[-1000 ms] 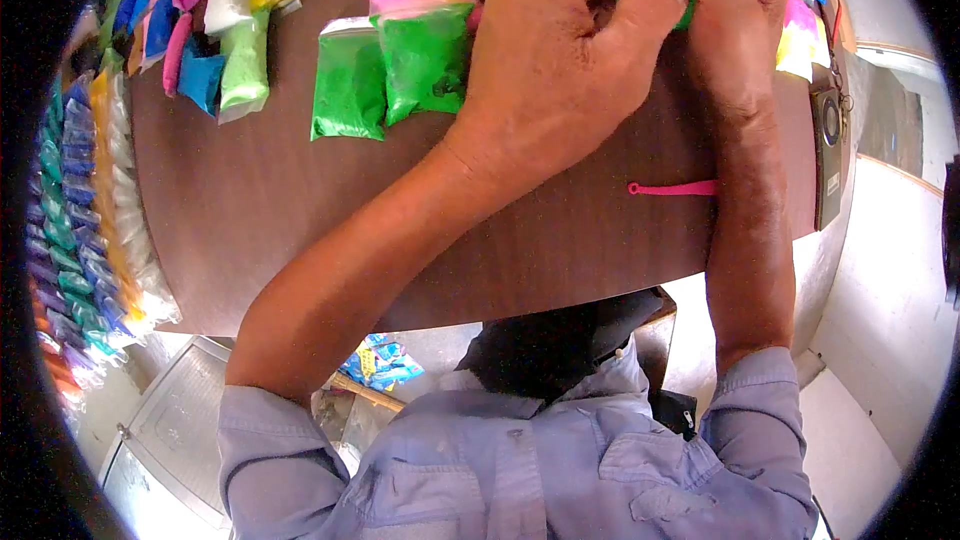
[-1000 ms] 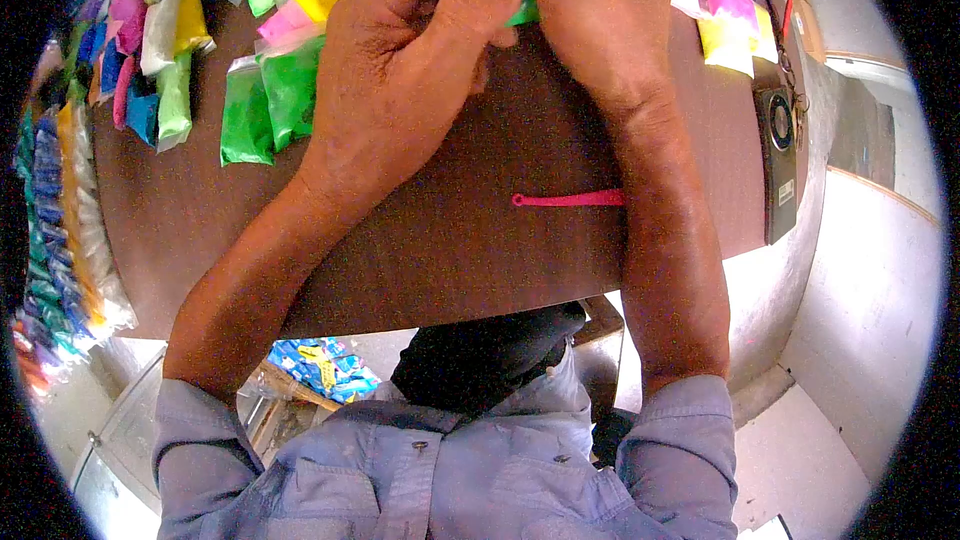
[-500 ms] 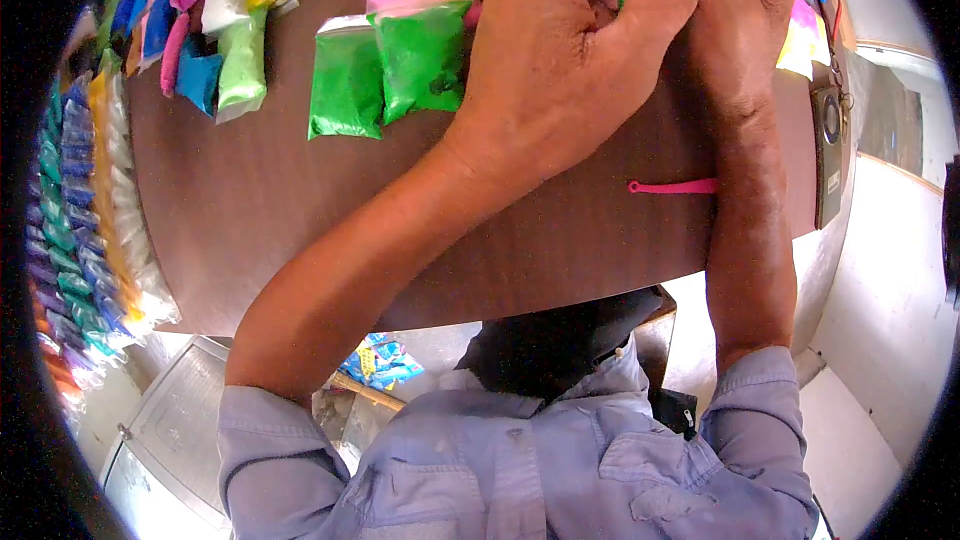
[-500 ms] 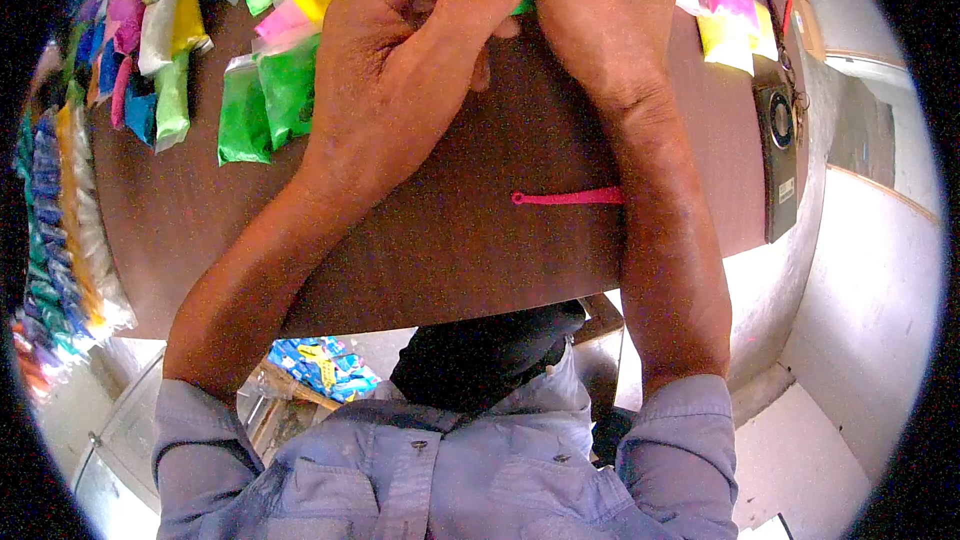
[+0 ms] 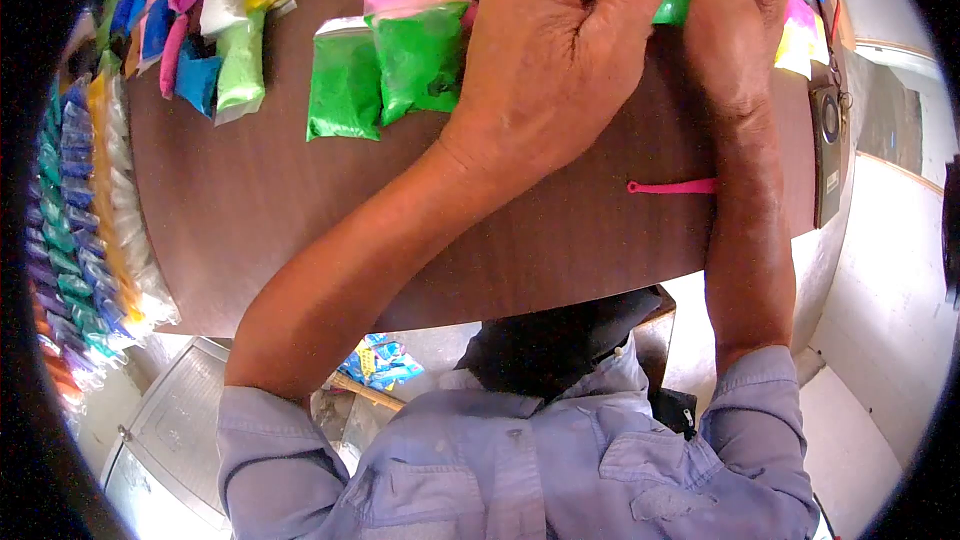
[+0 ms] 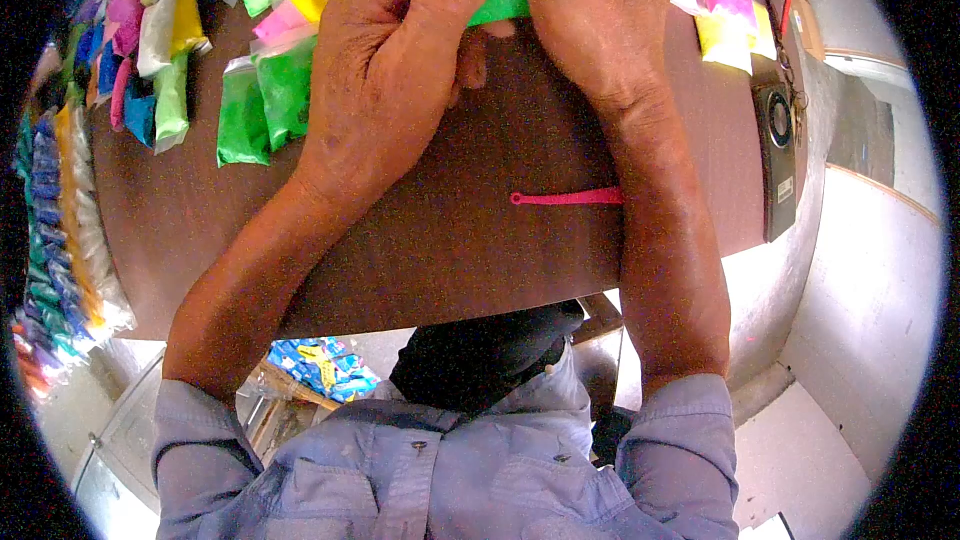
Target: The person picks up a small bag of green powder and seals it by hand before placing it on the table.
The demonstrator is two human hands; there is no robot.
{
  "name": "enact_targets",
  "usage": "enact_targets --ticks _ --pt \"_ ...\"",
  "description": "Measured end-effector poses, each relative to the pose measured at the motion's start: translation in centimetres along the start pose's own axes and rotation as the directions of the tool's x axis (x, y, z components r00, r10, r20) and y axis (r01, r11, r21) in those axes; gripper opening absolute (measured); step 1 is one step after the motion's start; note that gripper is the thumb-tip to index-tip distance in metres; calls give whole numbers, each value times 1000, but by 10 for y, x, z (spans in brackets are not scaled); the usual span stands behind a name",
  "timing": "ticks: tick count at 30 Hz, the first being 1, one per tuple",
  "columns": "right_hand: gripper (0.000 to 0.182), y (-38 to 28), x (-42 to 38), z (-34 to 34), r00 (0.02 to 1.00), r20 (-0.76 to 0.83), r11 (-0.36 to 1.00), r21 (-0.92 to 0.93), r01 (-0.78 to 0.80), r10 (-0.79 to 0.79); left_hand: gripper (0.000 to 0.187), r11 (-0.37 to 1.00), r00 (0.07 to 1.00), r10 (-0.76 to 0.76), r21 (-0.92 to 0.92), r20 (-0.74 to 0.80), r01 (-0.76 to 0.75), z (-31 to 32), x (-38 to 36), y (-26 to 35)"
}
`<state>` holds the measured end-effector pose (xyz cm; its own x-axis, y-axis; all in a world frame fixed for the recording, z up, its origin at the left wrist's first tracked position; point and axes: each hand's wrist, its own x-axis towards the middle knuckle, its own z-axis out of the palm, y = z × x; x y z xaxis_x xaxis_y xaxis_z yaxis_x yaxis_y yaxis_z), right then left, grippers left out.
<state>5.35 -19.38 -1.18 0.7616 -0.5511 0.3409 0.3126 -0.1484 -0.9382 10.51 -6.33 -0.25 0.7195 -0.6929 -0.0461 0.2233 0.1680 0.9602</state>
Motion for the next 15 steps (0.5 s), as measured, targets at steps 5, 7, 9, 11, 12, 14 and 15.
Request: enact_targets --ticks 5,7,9,11,12,14,15 --pt "23 -5 -3 4 995 -101 997 -82 -1 -8 39 1000 1000 -1 2 4 1 0 -1 1" --pt "23 -6 -3 3 997 -71 997 -73 2 -7 39 1000 1000 -6 0 2 6 0 0 1" --pt "23 -9 -4 5 998 -33 991 -121 -61 58 39 1000 1000 -7 1 -3 8 0 0 1" --pt "23 -4 -2 4 997 -37 993 -100 -67 63 39 1000 1000 -8 0 -6 8 -1 1 1" --pt "23 -3 -1 2 997 -42 994 -78 -72 69 39 1000 1000 -9 -2 -7 9 -1 1 1" --pt "23 -2 -1 -1 996 -21 993 -86 -87 85 39 1000 1000 -12 -2 -10 12 -1 0 1" --pt "23 -2 0 -3 995 0 991 -94 -100 100 39 1000 1000 -13 -2 -12 13 -2 0 1"
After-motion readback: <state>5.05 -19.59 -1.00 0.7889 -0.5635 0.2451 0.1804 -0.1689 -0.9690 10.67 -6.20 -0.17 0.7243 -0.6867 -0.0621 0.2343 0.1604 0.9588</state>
